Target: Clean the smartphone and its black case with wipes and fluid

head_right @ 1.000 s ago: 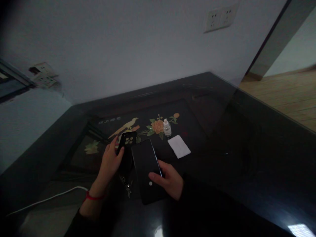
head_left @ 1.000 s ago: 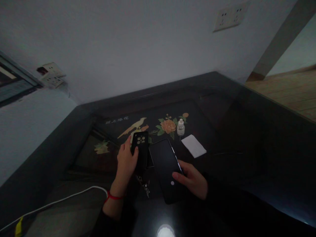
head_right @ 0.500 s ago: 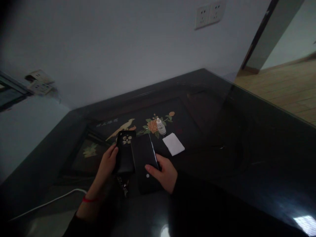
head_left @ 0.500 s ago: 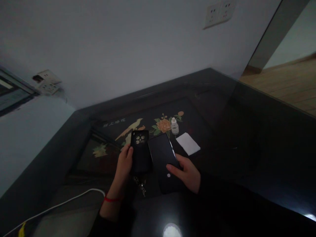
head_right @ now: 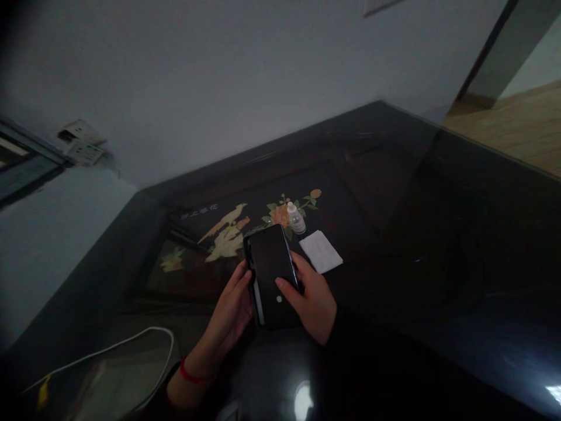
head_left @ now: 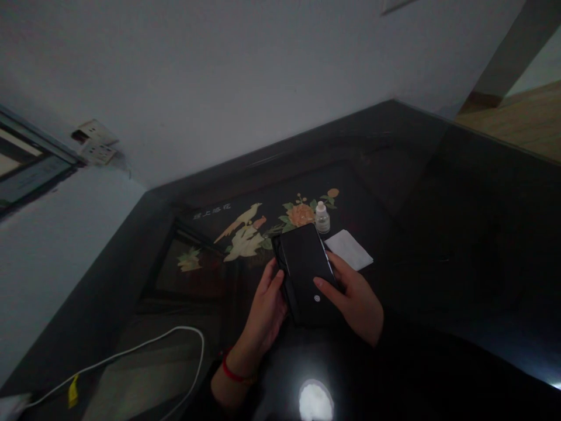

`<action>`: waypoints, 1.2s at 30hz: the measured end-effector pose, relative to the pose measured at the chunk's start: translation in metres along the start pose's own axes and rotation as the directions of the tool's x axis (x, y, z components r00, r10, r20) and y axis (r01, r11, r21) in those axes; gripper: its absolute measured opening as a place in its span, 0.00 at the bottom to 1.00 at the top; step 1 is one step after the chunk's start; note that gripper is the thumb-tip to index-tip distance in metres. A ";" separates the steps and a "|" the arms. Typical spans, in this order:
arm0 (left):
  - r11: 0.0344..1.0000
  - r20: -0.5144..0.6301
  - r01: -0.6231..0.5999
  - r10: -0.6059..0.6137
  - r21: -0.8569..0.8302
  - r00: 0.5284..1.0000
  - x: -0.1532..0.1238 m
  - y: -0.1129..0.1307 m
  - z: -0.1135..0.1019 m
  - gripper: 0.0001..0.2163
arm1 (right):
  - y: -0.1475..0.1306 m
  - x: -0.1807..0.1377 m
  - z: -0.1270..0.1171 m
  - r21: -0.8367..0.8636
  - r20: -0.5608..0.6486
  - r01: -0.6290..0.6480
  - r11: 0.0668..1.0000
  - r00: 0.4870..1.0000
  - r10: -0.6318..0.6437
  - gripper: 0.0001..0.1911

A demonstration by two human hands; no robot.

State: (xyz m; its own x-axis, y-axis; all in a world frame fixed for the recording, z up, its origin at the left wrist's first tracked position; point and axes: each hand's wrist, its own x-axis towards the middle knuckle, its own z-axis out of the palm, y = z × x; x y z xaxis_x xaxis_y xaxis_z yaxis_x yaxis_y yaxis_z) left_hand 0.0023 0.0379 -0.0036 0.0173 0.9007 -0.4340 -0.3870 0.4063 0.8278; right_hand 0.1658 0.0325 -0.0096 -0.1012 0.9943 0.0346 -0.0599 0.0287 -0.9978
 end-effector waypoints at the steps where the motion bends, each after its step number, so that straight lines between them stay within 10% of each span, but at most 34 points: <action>1: 0.999 -0.009 0.013 -0.014 -0.046 1.000 -0.001 -0.001 0.002 0.23 | 0.002 0.001 0.000 0.010 0.008 -0.018 1.000 1.000 0.018 0.25; 36: 0.982 -0.059 -0.034 0.024 -0.185 0.998 -0.018 -0.007 0.010 0.27 | 0.009 0.001 -0.003 -0.543 0.036 0.044 0.838 0.999 -0.029 0.34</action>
State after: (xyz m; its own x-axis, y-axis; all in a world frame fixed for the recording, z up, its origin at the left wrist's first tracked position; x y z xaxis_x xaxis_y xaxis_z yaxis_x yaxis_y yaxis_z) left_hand 0.0141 0.0203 0.0022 -0.0461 0.8995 -0.4345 -0.5512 0.3398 0.7620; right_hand 0.1677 0.0343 -0.0184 -0.1355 0.9886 0.0654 0.4851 0.1237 -0.8657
